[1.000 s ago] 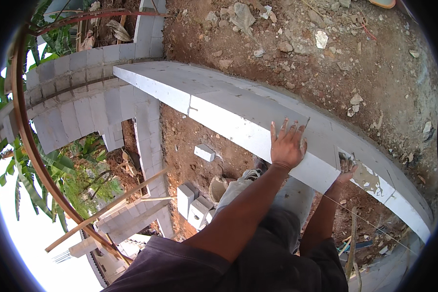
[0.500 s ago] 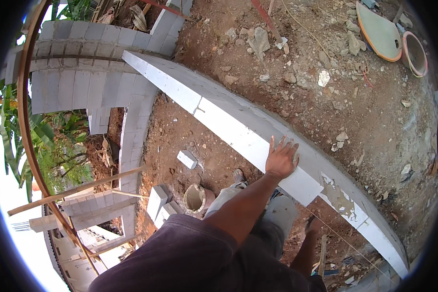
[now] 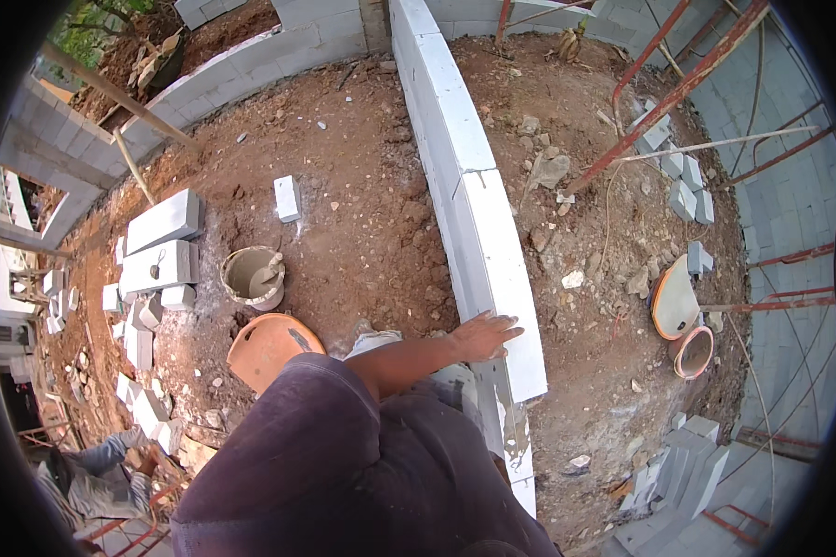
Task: The person picks up white rectangular blocks and places them along a low wall. Using a trowel, they scoop mortar from a bucket and spread it between the blocks to secure them in place. The person repeats this process, adding mortar and positioning additional blocks along the wall.
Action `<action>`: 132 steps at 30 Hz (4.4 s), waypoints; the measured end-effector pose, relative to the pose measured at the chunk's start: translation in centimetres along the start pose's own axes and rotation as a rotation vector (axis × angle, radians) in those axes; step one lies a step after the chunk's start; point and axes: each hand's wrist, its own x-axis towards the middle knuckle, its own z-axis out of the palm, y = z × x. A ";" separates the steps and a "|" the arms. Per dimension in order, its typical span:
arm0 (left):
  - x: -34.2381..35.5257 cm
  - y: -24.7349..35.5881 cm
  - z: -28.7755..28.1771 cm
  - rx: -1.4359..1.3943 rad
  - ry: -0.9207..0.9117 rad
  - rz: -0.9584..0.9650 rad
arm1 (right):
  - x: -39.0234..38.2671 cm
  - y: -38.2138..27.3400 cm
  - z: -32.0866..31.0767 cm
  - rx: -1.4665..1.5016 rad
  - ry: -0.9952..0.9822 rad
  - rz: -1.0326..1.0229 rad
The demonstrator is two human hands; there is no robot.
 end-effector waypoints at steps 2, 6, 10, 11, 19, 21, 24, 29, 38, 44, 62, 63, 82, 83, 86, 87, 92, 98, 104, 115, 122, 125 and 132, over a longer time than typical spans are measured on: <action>-6.7 -4.9 -0.5 -0.196 -0.045 -0.197 | -1.3 -5.5 -0.5 -0.258 -0.073 -0.063; -24.8 -22.5 6.9 -0.456 0.376 -0.867 | 0.1 -18.1 2.4 -0.682 -0.201 -0.184; -48.5 -28.9 15.0 -0.876 1.369 -1.440 | 0.3 -28.0 9.9 -0.779 0.007 -0.205; -52.2 -27.4 15.3 -0.872 1.420 -1.517 | -1.7 -30.7 13.4 -0.783 0.055 -0.230; -71.7 -18.6 38.8 -0.577 1.203 -1.860 | -5.5 -37.3 29.3 -1.077 -0.042 -0.358; -66.9 -17.9 43.0 -1.078 1.504 -1.662 | -5.5 -36.6 28.6 -1.147 -0.046 -0.335; -56.6 -15.1 44.5 -1.499 1.471 -1.683 | -6.9 -37.4 30.2 -1.317 -0.041 -0.269; -45.9 -11.1 40.7 -1.274 1.082 -1.556 | -5.1 -39.9 33.7 -1.442 -0.071 -0.271; -49.6 -13.9 37.1 -1.910 1.682 -1.623 | 3.9 -47.1 48.1 -1.615 -0.351 -0.494; -58.0 -14.5 31.7 -1.775 1.954 -1.661 | 10.6 -50.5 59.1 -1.703 -0.485 -0.518; -52.5 -41.4 14.8 -1.653 1.319 -1.791 | 28.1 -46.2 77.3 -1.968 -0.627 -0.425; -51.9 -43.1 15.8 -1.597 1.341 -1.839 | 29.2 -46.3 78.3 -2.010 -0.627 -0.399; -56.2 -65.0 17.7 -1.194 1.272 -1.952 | 34.5 -35.6 94.9 -1.697 -0.420 -0.166; -55.6 -64.7 17.5 -0.988 1.272 -1.969 | 33.1 -37.1 94.2 -1.696 -0.435 -0.207; -55.5 -61.8 13.1 -1.253 1.247 -1.878 | 28.1 -43.4 90.4 -1.817 -0.560 -0.290; -55.1 -59.9 10.9 -1.215 1.254 -1.822 | 25.7 -45.4 88.8 -1.845 -0.608 -0.335; -55.4 -51.9 2.2 -1.169 1.270 -1.651 | 16.5 -51.1 81.5 -1.883 -0.680 -0.792; -52.8 -44.9 -13.1 -1.015 1.349 -1.212 | 8.9 -48.0 78.7 -1.732 -0.552 -0.887; -51.4 -39.1 -20.1 -0.690 1.206 -0.883 | -2.1 -49.8 73.5 -1.532 -0.282 -0.948; -46.2 -27.5 -23.7 -0.544 0.870 -0.424 | -10.2 -37.0 59.4 -0.987 0.181 -0.951; -39.2 -21.4 -19.2 -0.638 0.707 -0.251 | -16.0 -32.0 48.1 -0.759 0.290 -0.867; -36.7 -17.4 -15.0 -0.569 0.683 -0.260 | -17.2 -28.2 43.1 -0.765 0.255 -0.743; -33.0 -2.7 -9.7 -0.588 0.572 -0.297 | -18.2 -19.2 31.9 -0.777 0.266 -0.686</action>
